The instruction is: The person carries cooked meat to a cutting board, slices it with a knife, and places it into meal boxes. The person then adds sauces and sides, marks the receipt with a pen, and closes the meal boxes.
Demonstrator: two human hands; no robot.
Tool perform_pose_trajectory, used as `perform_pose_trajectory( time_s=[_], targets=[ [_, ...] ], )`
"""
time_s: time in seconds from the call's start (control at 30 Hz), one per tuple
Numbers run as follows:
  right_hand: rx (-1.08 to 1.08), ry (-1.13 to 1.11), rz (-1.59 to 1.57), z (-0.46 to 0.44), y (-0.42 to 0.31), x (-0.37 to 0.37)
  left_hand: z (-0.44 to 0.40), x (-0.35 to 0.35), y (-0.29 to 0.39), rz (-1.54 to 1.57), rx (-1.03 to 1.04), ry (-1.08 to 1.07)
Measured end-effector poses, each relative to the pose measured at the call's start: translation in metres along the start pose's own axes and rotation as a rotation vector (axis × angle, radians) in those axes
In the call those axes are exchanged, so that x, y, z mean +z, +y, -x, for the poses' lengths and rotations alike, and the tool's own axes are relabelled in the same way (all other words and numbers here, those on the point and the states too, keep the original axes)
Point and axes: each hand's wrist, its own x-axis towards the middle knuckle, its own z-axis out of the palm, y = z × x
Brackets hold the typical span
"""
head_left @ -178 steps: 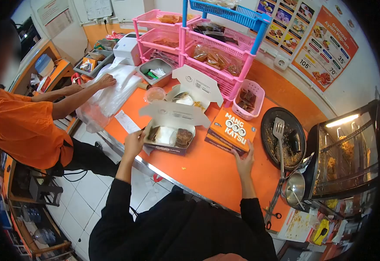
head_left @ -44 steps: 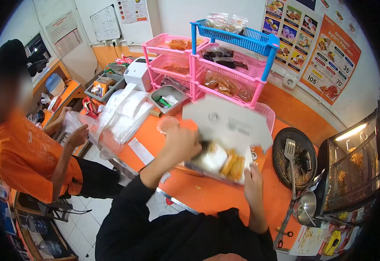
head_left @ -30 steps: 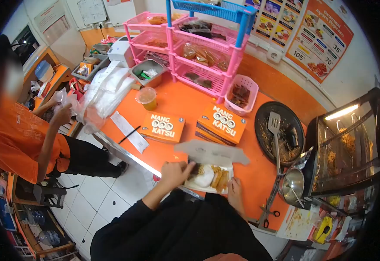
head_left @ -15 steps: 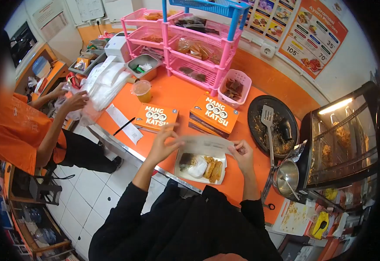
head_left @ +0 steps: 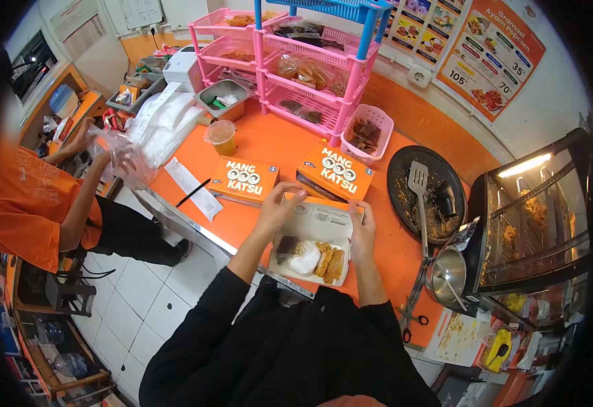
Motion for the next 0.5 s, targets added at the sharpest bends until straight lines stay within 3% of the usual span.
perform_pose_trajectory(
  time_s=[0.03,0.13,0.23,0.27,0.33,0.4,0.5],
  targets=[
    [0.028,-0.055,0.008,0.001,-0.008,-0.006,0.002,-0.004,0.005,-0.019,0.086,-0.036],
    [0.187,-0.335,0.224,0.003,-0.016,-0.048,0.011,-0.036,0.012,-0.217,-0.081,-0.271],
    [-0.008,-0.699,0.305,0.033,-0.031,-0.064,0.031,-0.058,-0.017,-0.168,0.096,-0.509],
    [-0.089,-0.659,0.385,0.045,-0.022,-0.069,0.044,-0.063,-0.026,-0.226,0.197,-0.548],
    [-0.026,-0.592,0.349,0.078,0.006,-0.078,0.072,-0.066,-0.051,-0.140,0.044,-0.542],
    [0.256,-0.532,0.117,0.102,0.033,-0.081,0.097,-0.065,-0.076,0.022,-0.143,-0.463],
    [0.345,-0.397,-0.067,0.109,0.022,-0.061,0.105,-0.057,-0.062,0.040,-0.138,-0.431]
  ],
)
